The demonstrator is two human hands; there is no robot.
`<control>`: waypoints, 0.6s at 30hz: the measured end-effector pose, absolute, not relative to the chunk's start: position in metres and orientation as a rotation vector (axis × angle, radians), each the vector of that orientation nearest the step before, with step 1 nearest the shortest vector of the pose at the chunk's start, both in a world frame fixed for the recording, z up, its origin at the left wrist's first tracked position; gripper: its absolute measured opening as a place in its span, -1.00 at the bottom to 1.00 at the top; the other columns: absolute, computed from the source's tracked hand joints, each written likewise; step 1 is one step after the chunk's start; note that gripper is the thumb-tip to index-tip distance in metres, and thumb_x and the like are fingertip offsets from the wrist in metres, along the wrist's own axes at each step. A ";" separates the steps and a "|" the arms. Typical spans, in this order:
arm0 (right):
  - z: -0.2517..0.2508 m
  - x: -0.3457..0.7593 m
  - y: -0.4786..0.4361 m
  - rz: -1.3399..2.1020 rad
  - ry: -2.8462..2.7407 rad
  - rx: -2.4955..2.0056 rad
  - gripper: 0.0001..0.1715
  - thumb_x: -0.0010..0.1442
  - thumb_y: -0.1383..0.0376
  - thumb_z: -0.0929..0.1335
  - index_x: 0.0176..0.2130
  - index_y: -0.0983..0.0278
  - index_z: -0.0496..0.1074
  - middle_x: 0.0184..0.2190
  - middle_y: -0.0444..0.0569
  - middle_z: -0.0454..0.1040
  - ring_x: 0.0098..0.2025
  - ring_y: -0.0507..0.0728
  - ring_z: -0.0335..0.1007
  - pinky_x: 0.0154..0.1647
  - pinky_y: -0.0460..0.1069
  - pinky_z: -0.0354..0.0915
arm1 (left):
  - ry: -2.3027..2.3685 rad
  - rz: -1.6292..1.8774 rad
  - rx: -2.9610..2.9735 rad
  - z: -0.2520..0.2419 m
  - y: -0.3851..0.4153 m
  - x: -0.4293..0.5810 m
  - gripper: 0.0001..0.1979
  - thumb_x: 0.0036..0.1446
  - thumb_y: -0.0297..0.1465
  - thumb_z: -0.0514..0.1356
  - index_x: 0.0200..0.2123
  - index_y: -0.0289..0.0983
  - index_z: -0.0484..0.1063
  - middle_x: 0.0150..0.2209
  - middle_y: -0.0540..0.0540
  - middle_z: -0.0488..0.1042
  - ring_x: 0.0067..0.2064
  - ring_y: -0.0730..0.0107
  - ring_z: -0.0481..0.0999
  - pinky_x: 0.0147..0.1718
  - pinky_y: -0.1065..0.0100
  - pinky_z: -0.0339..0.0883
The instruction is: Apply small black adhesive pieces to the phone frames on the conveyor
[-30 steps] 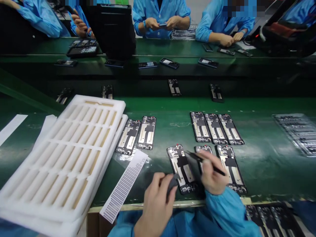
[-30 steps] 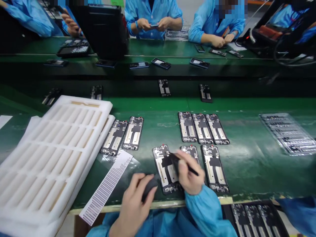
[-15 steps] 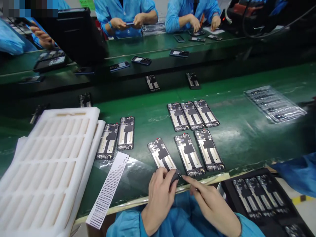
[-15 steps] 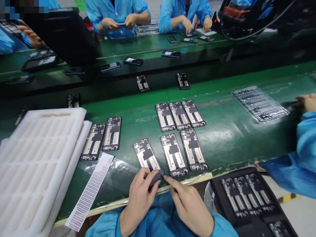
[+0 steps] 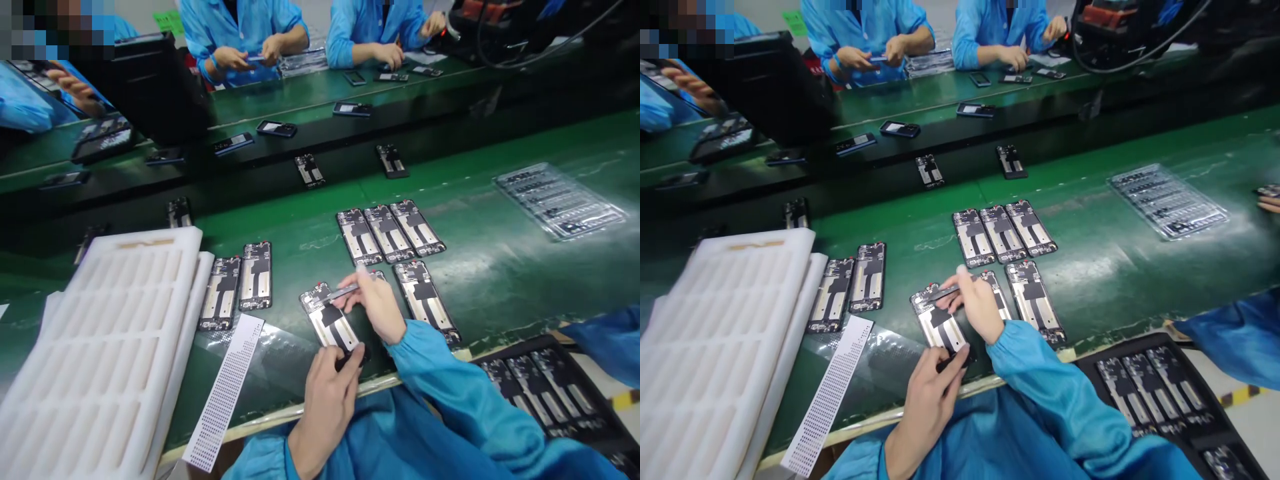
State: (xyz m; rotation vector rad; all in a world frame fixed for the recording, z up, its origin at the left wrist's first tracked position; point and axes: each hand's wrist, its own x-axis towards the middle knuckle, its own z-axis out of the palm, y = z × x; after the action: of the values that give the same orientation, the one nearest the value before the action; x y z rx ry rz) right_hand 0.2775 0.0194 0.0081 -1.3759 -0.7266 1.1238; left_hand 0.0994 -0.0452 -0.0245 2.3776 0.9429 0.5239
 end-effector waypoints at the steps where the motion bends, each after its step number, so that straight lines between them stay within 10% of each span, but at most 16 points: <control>1: 0.004 0.273 0.025 1.145 -0.790 -1.357 -0.27 0.24 -0.29 0.27 -0.34 0.30 0.49 -0.60 -0.01 0.55 -0.54 0.12 0.55 -0.51 -0.03 0.48 | 0.947 0.512 2.389 -0.024 -0.045 0.099 -0.52 0.32 -0.52 0.12 0.27 -0.14 0.36 -0.20 -0.13 0.36 -0.19 0.26 0.39 -0.25 0.28 0.43; 18: -0.032 0.264 0.026 0.916 -1.223 -1.521 -0.49 0.42 -0.03 0.24 -0.21 0.27 0.56 0.00 0.12 0.62 -0.15 0.15 0.63 -0.20 -0.01 0.49 | 0.924 0.575 2.518 -0.030 -0.049 0.099 -0.59 0.30 -0.49 0.16 0.20 -0.24 0.39 -0.27 -0.13 0.37 -0.27 0.22 0.39 -0.32 0.22 0.43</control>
State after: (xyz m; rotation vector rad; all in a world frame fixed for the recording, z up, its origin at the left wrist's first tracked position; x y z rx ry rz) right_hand 0.2642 0.0257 -0.0324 -1.5209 -1.2231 0.9165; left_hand 0.0990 -0.0493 -0.0302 2.5184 0.9240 0.5755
